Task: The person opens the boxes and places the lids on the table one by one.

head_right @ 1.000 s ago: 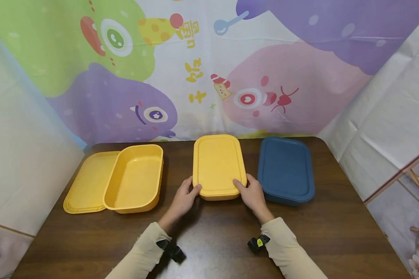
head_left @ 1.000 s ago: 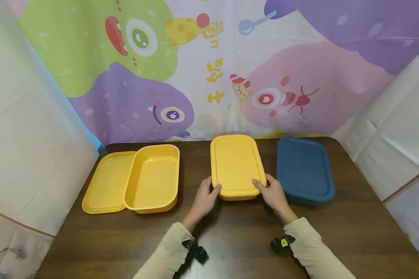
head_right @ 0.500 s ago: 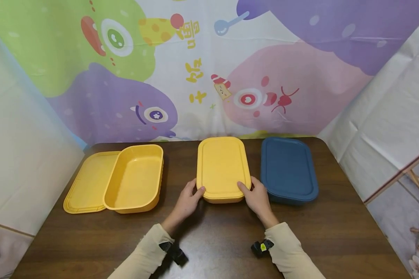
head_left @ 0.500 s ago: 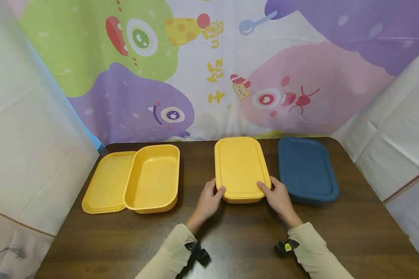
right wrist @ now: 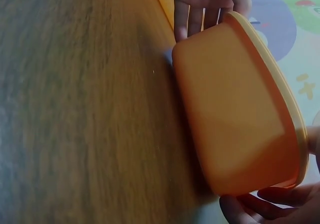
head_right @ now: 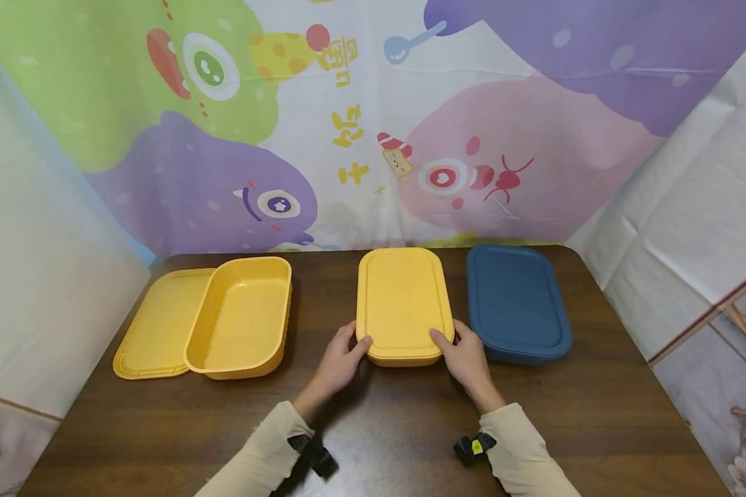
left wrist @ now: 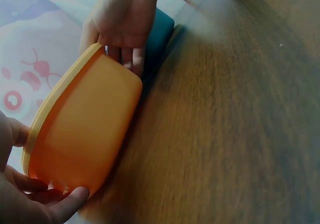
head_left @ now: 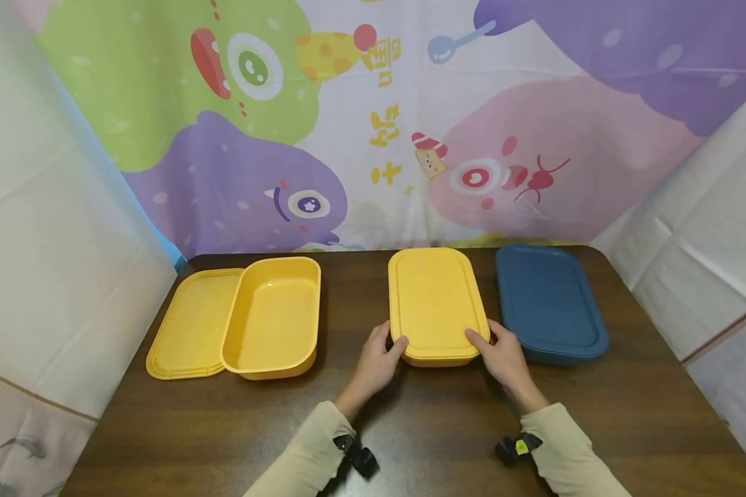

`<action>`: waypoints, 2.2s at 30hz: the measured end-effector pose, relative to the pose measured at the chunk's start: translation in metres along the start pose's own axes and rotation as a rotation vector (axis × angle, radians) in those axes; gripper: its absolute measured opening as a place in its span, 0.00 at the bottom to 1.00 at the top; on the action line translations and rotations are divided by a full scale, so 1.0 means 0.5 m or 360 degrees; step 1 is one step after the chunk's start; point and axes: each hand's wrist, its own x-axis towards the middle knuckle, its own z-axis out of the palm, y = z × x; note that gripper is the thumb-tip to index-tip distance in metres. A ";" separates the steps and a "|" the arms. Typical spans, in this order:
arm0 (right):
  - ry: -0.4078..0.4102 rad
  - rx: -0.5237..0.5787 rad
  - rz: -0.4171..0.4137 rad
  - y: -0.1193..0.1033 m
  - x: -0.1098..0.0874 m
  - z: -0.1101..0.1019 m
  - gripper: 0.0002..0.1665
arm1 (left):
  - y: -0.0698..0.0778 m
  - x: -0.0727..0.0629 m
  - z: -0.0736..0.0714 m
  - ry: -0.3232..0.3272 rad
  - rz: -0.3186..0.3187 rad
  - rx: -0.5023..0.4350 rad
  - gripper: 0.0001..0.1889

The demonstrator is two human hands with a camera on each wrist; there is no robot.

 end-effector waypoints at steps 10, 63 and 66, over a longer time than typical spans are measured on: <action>-0.0007 0.0009 0.0004 0.003 -0.015 -0.007 0.34 | 0.004 -0.012 0.003 -0.0012 -0.0010 0.0010 0.30; -0.0032 0.0051 0.0011 0.017 -0.030 0.000 0.35 | 0.025 -0.026 0.010 0.0175 0.0148 0.0351 0.30; -0.0037 0.0044 0.0012 0.018 -0.031 0.000 0.36 | 0.032 -0.025 0.013 0.0255 0.0298 0.0529 0.26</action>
